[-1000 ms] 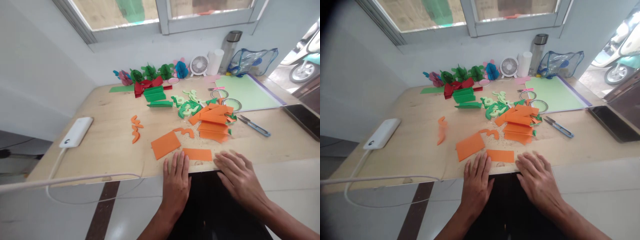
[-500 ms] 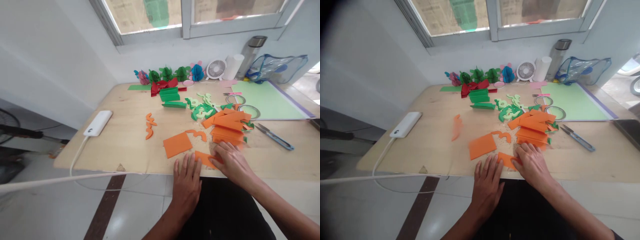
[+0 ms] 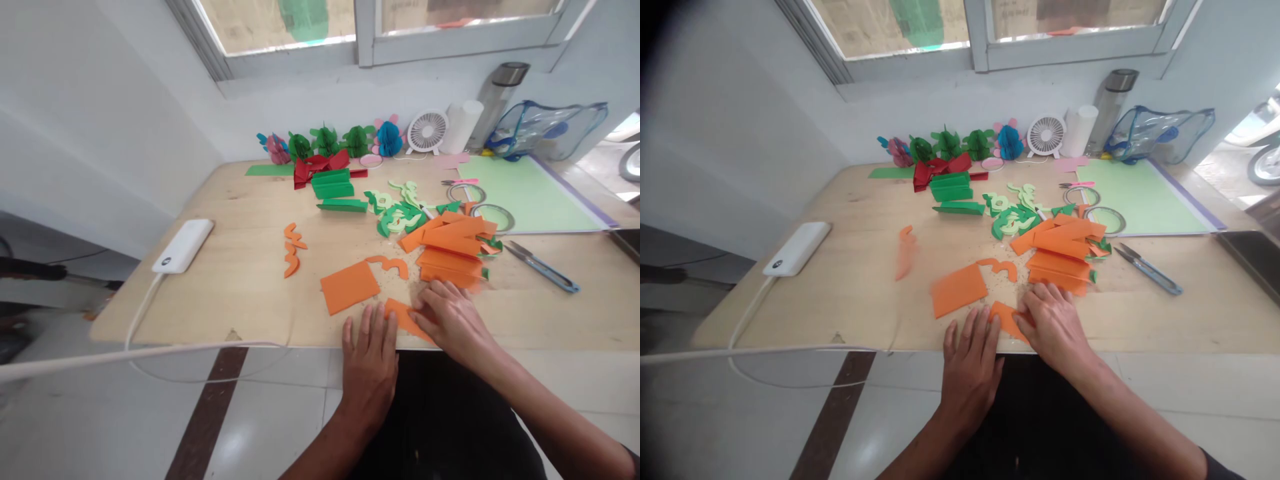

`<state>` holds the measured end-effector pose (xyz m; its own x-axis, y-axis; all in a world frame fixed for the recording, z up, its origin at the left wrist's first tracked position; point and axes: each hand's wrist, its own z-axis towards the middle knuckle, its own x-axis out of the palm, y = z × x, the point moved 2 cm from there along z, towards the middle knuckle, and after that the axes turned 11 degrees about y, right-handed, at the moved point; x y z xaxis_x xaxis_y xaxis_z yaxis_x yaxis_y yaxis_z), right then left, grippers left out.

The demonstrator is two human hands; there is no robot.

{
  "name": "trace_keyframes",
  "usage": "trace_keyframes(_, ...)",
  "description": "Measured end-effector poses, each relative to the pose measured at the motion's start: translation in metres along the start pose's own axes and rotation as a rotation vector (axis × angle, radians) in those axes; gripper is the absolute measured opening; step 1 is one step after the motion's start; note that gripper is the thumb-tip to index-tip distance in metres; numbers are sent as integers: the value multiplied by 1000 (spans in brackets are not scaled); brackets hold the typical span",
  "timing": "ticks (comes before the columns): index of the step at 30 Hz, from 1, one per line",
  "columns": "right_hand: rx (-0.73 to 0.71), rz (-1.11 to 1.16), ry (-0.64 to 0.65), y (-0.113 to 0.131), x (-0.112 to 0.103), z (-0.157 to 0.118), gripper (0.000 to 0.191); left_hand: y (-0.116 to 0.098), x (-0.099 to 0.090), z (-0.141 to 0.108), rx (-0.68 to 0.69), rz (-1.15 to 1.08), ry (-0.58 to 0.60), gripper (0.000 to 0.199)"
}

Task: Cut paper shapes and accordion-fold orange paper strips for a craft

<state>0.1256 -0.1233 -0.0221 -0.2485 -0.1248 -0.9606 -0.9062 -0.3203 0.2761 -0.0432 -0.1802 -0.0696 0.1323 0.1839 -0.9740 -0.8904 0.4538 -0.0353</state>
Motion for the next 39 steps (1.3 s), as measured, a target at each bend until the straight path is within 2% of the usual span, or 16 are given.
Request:
trace_keyframes(4,5,76,16,4,6,1,16,-1,1,0,-7,-6,7,54)
trace_keyframes(7,-34,50,-62,7,-1,-2,19,0,-3,-1,2,-41,35,59)
trace_keyframes(9,-57,-52,-219,5,-18,-4,19,2,-10,-3,39,-104,64,65)
trace_keyframes(12,-73,-282,-560,-7,-49,-4,9,9,-26,-5,82,-227,84,68)
trace_keyframes(14,-79,-430,-698,-20,-61,-1,11,19,-35,-3,64,-259,61,64)
trace_keyframes(15,-99,-478,-697,-28,-62,1,13,25,-37,-1,53,-257,31,62)
trace_keyframes(18,-128,-546,-588,-47,-52,5,13,47,-39,8,-1,-222,-44,55)
trace_keyframes(22,-100,-463,-631,-51,-40,-5,6,74,-34,22,-31,-165,-46,49)
trace_keyframes(26,-151,-297,-631,-24,-36,-10,9,93,-32,33,-45,-129,35,44)
trace_keyframes(28,-241,-157,-562,-5,-31,-4,11,100,-32,37,-43,-128,78,43)
trace_keyframes(32,-387,15,-327,25,-12,25,20,110,-32,42,-7,-136,108,38)
trace_keyframes(35,-412,18,-240,34,1,48,19,114,-32,43,22,-162,91,33)
trace_keyframes(39,-435,-11,-148,38,6,65,19,117,-33,44,16,-220,54,30)
